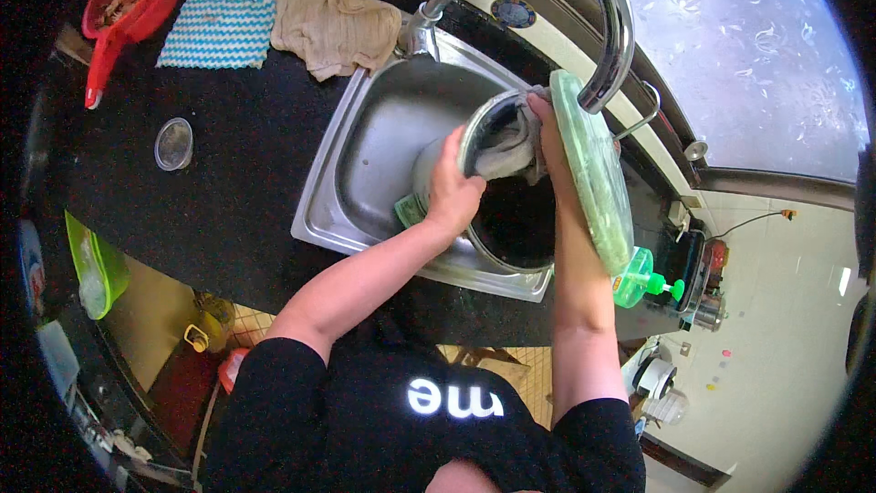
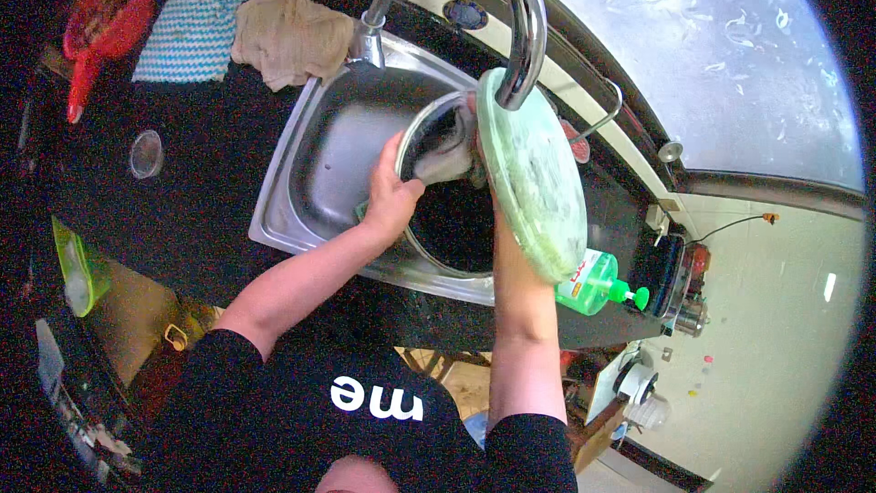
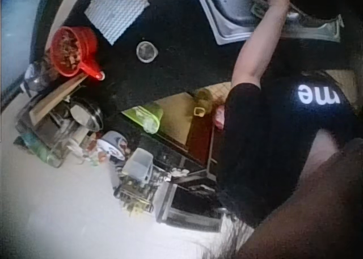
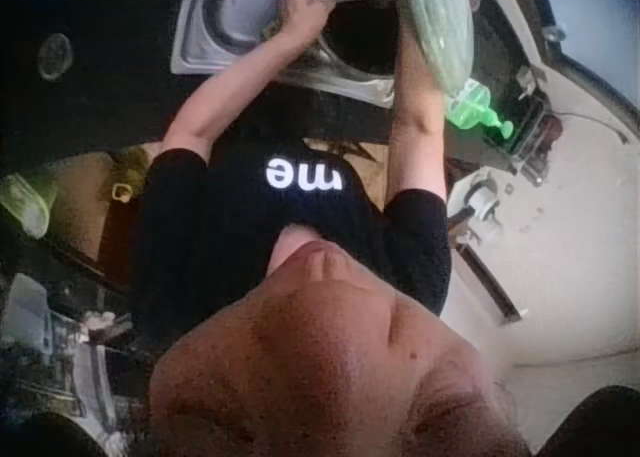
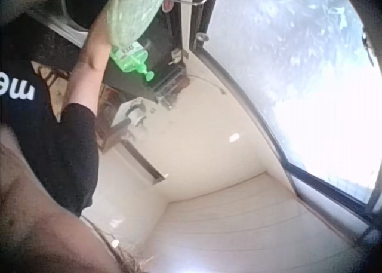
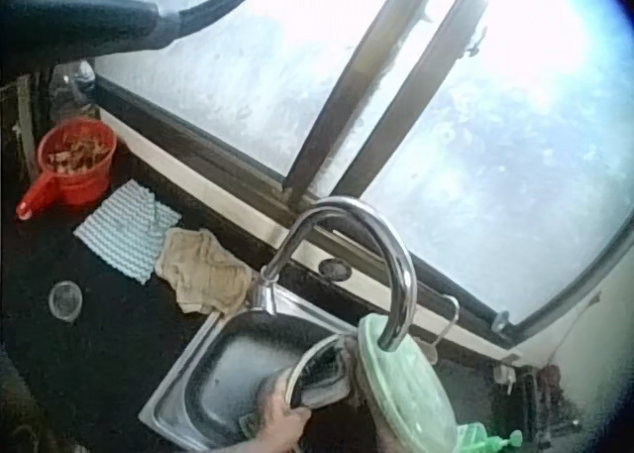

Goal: The person washes a green bucket and its lid, followed by a black bucket, using a cloth and soap in a sink.

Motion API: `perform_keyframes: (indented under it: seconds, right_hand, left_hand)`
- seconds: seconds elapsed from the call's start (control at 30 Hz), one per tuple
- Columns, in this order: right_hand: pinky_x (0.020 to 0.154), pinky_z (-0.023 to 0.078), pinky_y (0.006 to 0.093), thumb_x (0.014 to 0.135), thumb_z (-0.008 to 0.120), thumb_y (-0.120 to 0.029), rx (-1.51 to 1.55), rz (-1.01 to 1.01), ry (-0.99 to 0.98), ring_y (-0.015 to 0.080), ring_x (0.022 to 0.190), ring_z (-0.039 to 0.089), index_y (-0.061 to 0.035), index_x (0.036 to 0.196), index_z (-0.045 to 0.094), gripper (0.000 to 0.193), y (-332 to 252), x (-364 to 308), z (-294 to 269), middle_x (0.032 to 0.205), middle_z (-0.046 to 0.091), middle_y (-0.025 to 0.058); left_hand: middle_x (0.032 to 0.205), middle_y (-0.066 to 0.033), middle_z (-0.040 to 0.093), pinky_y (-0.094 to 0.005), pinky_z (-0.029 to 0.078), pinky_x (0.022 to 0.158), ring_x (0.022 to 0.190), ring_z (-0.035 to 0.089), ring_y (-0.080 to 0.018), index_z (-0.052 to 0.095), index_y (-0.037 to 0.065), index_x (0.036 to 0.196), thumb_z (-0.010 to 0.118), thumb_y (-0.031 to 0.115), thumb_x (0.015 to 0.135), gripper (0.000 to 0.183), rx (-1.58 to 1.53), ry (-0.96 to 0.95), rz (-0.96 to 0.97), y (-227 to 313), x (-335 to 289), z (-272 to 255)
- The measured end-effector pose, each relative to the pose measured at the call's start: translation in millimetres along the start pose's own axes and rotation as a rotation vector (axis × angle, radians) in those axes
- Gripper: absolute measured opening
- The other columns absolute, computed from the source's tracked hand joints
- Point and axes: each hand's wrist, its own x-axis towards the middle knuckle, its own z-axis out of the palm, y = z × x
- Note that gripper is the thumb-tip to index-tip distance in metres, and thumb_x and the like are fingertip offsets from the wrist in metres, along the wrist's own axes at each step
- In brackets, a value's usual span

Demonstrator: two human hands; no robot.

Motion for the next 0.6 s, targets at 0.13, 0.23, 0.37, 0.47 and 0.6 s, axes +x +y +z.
perform_keyframes:
  seconds: [0.13,0.23,0.37,0.47,0.6]
  right_hand:
    - [0.076,0.044,0.0383,0.075,0.063,-0.026,-0.07,-0.109,0.036,0.0322,0.085,0.057,-0.0019,0.09,0.061,0.028,14.5,-0.2,20.1,0.087,0.06,0.0142]
    - [0.079,0.042,0.0375,0.075,0.063,-0.02,0.368,-0.301,-0.051,0.0321,0.086,0.054,-0.0007,0.09,0.059,0.024,30.9,0.3,58.3,0.088,0.057,0.0128]
    - [0.079,0.042,0.0356,0.074,0.063,-0.016,-0.04,-0.51,0.012,0.0304,0.086,0.054,0.0003,0.088,0.059,0.022,33.9,19.5,54.1,0.09,0.056,0.0118]
    - [0.078,0.043,0.0344,0.072,0.064,-0.015,0.011,-0.412,0.003,0.0275,0.086,0.055,-0.0006,0.088,0.062,0.021,36.8,27.5,50.9,0.091,0.058,0.0107]
    - [0.077,0.046,0.0355,0.069,0.066,-0.011,-0.073,-0.748,-0.22,0.0253,0.09,0.059,-0.0019,0.083,0.064,0.016,-10.2,10.3,39.6,0.096,0.061,0.0084]
  left_hand:
    - [0.11,-0.0199,0.056,-0.0368,0.04,0.09,0.106,0.053,-0.0348,0.037,0.008,0.126,0.05,-0.01,0.065,0.065,0.092,0.014,0.131,8.8,-2.7,7.5]
    - [0.112,-0.0184,0.054,-0.035,0.039,0.092,0.108,0.051,-0.0319,0.037,0.005,0.126,0.049,-0.011,0.064,0.066,0.117,0.021,0.115,7.0,-4.8,5.5]
    - [0.112,-0.0196,0.053,-0.0357,0.039,0.092,0.107,0.051,-0.0335,0.036,0.004,0.127,0.048,-0.011,0.063,0.066,0.139,0.051,0.148,7.2,-4.8,4.8]
    - [0.111,-0.0232,0.053,-0.0383,0.039,0.092,0.107,0.051,-0.0385,0.034,0.006,0.128,0.049,-0.01,0.064,0.067,0.106,0.029,0.096,6.0,-5.7,5.2]
    - [0.112,-0.0237,0.053,-0.039,0.037,0.093,0.107,0.05,-0.0389,0.034,0.006,0.128,0.049,-0.009,0.064,0.068,0.212,0.071,0.101,8.4,-5.3,3.0]
